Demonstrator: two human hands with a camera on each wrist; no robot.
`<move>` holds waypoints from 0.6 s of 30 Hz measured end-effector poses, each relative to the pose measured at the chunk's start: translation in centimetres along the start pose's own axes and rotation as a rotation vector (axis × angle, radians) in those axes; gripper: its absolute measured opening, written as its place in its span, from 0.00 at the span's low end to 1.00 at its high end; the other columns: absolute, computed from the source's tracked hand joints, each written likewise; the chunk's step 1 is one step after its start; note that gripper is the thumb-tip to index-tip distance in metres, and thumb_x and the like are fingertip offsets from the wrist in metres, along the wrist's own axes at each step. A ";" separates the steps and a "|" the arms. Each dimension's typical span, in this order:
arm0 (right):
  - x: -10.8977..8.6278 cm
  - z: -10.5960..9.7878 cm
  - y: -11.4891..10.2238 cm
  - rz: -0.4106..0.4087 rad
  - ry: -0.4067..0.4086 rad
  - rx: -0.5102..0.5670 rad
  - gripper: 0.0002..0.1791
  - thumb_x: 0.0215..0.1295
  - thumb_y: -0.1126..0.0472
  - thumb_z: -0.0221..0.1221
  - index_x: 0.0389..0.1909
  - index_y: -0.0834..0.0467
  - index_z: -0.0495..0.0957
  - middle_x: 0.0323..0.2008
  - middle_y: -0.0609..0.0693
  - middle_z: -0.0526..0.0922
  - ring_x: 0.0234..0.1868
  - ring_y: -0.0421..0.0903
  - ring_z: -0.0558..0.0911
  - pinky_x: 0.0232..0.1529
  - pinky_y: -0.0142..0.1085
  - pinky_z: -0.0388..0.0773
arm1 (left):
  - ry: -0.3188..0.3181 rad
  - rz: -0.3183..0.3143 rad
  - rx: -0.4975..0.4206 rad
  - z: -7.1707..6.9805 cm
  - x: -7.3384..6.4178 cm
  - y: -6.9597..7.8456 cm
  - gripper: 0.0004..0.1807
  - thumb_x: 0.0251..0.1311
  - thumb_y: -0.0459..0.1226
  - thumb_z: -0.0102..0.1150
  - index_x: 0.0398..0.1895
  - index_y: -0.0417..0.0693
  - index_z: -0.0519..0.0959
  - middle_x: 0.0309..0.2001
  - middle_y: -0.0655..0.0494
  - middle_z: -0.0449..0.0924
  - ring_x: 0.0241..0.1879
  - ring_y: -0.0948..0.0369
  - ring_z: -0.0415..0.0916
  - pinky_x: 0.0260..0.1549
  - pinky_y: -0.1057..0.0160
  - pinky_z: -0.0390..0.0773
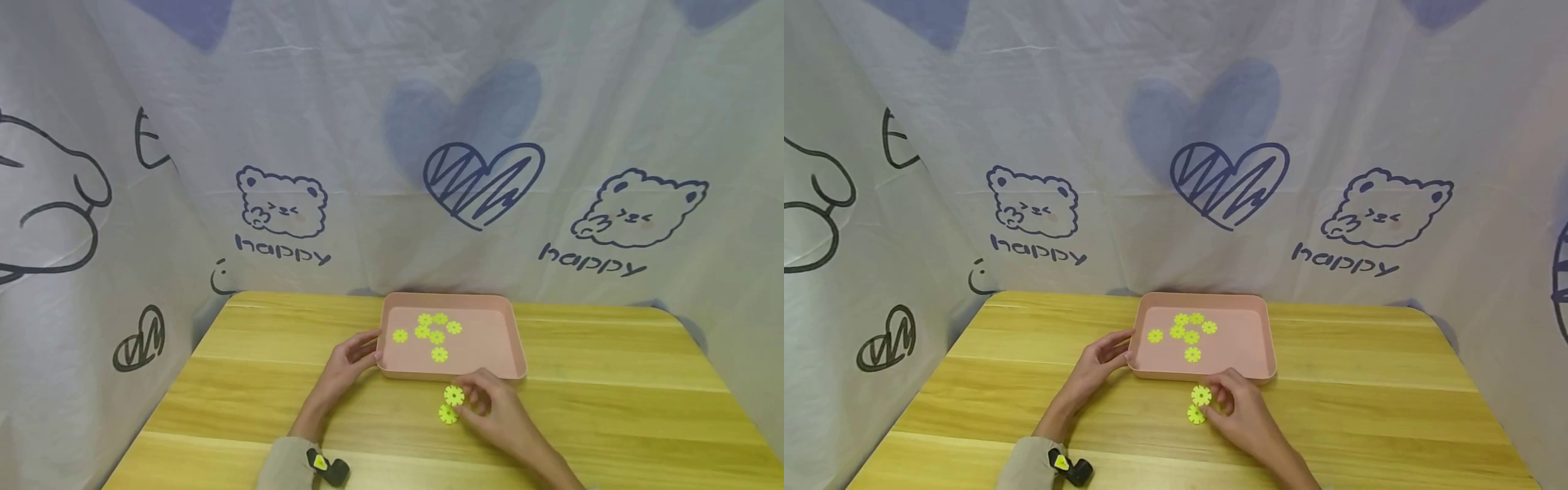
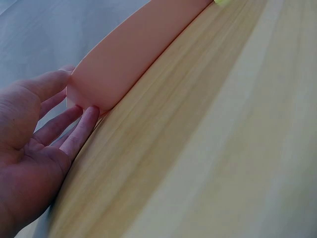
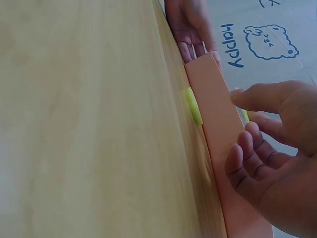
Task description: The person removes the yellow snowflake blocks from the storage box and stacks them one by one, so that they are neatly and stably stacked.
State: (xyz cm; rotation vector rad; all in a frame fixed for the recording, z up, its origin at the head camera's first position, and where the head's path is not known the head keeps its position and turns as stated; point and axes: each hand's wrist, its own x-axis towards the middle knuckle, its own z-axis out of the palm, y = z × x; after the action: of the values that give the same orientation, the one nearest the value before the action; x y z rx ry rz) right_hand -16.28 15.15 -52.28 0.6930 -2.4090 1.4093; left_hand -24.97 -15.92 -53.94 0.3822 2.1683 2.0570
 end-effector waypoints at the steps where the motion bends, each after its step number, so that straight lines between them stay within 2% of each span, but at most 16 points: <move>1: 0.0 0.1 0.0 0.008 -0.006 -0.005 0.22 0.48 0.72 0.76 0.45 0.57 0.85 0.32 0.45 0.79 0.29 0.45 0.79 0.25 0.31 0.80 | -0.001 -0.001 0.002 0.0 0.0 0.0 0.26 0.70 0.30 0.62 0.70 0.39 0.72 0.70 0.42 0.72 0.69 0.44 0.69 0.64 0.55 0.75; 18: -0.6 0.3 -0.3 0.115 -0.168 -0.019 0.18 0.52 0.70 0.74 0.45 0.59 0.84 0.34 0.45 0.77 0.31 0.42 0.77 0.28 0.32 0.79 | 0.000 -0.009 0.005 -0.1 0.0 0.0 0.26 0.70 0.32 0.63 0.70 0.41 0.73 0.70 0.43 0.72 0.69 0.45 0.70 0.66 0.52 0.73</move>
State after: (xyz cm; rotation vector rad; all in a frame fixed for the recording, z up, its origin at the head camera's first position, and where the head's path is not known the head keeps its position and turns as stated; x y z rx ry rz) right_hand -15.65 14.89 -52.51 0.7036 -2.6264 1.4212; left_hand -25.04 -15.98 -53.97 0.3726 2.1718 2.0467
